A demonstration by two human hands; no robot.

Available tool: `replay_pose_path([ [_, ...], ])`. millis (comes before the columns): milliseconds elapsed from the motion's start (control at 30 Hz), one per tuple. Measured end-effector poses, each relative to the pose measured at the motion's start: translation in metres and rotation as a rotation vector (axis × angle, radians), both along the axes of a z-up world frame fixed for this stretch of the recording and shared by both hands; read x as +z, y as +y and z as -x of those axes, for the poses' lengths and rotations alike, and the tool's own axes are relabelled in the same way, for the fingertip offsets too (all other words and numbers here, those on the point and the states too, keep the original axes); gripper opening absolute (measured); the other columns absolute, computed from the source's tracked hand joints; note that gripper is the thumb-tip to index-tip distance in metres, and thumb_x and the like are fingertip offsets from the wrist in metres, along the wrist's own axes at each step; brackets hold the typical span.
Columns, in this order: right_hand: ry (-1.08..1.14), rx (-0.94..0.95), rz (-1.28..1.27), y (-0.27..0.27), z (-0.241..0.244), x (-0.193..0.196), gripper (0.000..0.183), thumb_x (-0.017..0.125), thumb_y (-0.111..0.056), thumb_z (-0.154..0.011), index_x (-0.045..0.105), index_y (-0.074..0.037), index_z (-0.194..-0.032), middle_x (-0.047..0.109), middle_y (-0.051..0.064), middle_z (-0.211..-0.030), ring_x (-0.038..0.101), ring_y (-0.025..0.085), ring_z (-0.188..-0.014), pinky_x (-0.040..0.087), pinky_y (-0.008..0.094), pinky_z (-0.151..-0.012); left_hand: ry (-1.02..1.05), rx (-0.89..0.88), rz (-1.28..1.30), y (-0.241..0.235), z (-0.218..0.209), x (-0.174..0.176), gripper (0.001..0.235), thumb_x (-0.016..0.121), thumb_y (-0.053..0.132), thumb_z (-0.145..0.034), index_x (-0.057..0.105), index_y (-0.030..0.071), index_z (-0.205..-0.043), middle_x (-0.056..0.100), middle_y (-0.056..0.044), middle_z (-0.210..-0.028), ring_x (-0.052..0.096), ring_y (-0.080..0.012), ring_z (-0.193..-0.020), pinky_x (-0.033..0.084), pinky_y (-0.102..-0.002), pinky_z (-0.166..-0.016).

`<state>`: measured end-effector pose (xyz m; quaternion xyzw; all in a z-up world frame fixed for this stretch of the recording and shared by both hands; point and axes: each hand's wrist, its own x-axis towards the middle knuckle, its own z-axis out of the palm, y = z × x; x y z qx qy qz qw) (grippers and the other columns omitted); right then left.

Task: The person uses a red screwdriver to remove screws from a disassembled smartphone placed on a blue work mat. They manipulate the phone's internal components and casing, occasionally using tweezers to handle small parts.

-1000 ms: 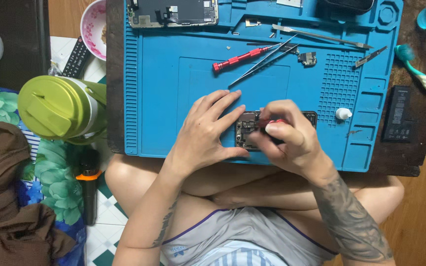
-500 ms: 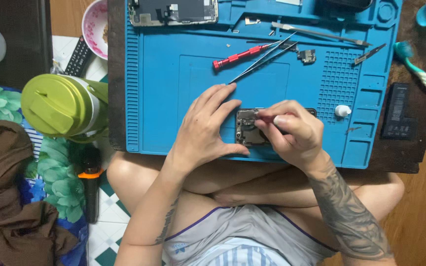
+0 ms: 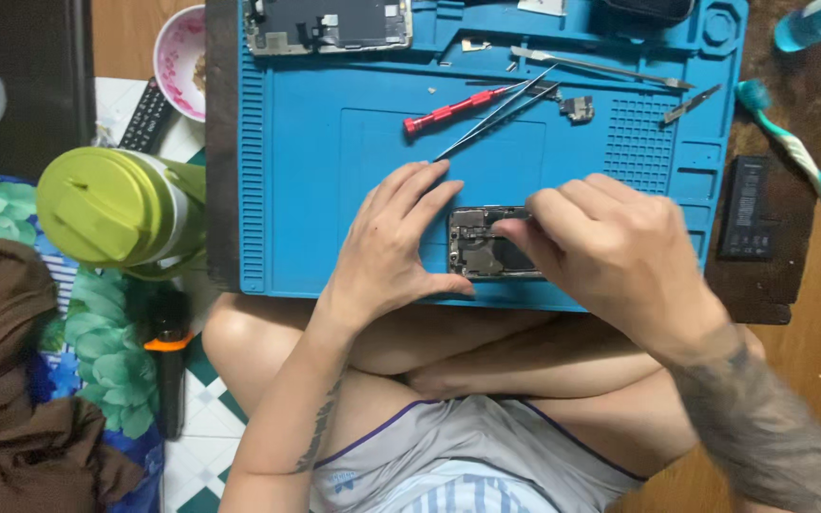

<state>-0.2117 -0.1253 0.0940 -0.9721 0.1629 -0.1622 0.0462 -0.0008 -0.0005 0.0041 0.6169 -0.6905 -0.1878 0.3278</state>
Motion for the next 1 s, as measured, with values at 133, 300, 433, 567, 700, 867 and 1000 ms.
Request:
replay_pose_path([
  [133,0.388,-0.006,0.085,-0.005,-0.008,0.023,0.030,0.065,-0.032,-0.107,0.050,-0.017,-0.085,0.052,0.000,-0.070,0.058,0.023,-0.063,0.040,0.038,-0.048,-0.019,0.002,-0.013,0.000,0.001,-0.001,0.107,0.096,0.064,-0.065,0.054,0.006,-0.144,0.050,-0.017,-0.154,0.045,-0.0384,-0.146,0.044,-0.054,-0.115],
  [300,0.477,0.151,0.079,-0.008,-0.031,0.041,0.009,0.060,-0.017,-0.099,0.052,-0.016,-0.094,0.059,-0.001,-0.079,0.061,0.023,-0.081,0.048,0.038,-0.048,-0.002,0.006,-0.023,0.001,0.000,-0.001,0.106,0.097,0.062,-0.065,0.053,0.007,-0.145,0.050,-0.017,-0.155,0.043,-0.0386,-0.147,0.043,-0.054,-0.115],
  [433,0.309,0.213,0.020,-0.009,-0.034,0.040,0.017,0.063,-0.007,-0.090,0.058,-0.014,-0.105,0.062,0.004,-0.103,0.061,0.026,-0.098,0.052,0.039,-0.063,-0.001,-0.004,-0.034,0.001,-0.001,-0.001,0.105,0.097,0.060,-0.067,0.052,0.007,-0.146,0.049,-0.017,-0.156,0.043,-0.0388,-0.147,0.044,-0.054,-0.115],
  [567,0.188,0.222,0.117,-0.011,-0.033,0.032,0.012,0.062,-0.014,-0.103,0.066,-0.015,-0.114,0.073,0.006,-0.121,0.068,0.030,-0.112,0.056,0.040,-0.076,0.004,-0.001,-0.024,0.001,0.000,0.001,0.103,0.098,0.058,-0.067,0.053,0.006,-0.144,0.050,-0.017,-0.155,0.043,-0.0387,-0.147,0.043,-0.054,-0.116],
  [700,0.254,0.268,0.052,-0.008,-0.033,0.040,0.040,0.067,-0.011,-0.085,0.061,-0.014,-0.125,0.064,0.009,-0.141,0.059,0.037,-0.129,0.052,0.047,-0.095,-0.002,0.001,-0.025,0.001,0.000,0.000,0.106,0.097,0.061,-0.067,0.052,0.006,-0.146,0.049,-0.017,-0.156,0.043,-0.0386,-0.147,0.043,-0.054,-0.117],
  [867,0.211,0.235,-0.090,-0.008,-0.025,0.032,0.043,0.060,-0.004,-0.086,0.059,-0.010,-0.128,0.062,0.013,-0.143,0.057,0.040,-0.132,0.053,0.051,-0.092,-0.013,0.002,-0.017,0.000,0.000,-0.001,0.107,0.098,0.061,-0.065,0.053,0.006,-0.145,0.050,-0.017,-0.155,0.044,-0.0387,-0.146,0.044,-0.055,-0.115],
  [1000,0.164,0.145,-0.151,-0.008,-0.011,0.018,0.016,0.065,-0.016,-0.104,0.063,-0.006,-0.117,0.068,0.008,-0.109,0.059,0.027,-0.078,0.046,0.038,-0.049,-0.018,-0.004,-0.024,-0.001,0.000,0.000,0.105,0.093,0.066,-0.068,0.053,0.007,-0.146,0.049,-0.017,-0.156,0.043,-0.0385,-0.147,0.043,-0.055,-0.117],
])
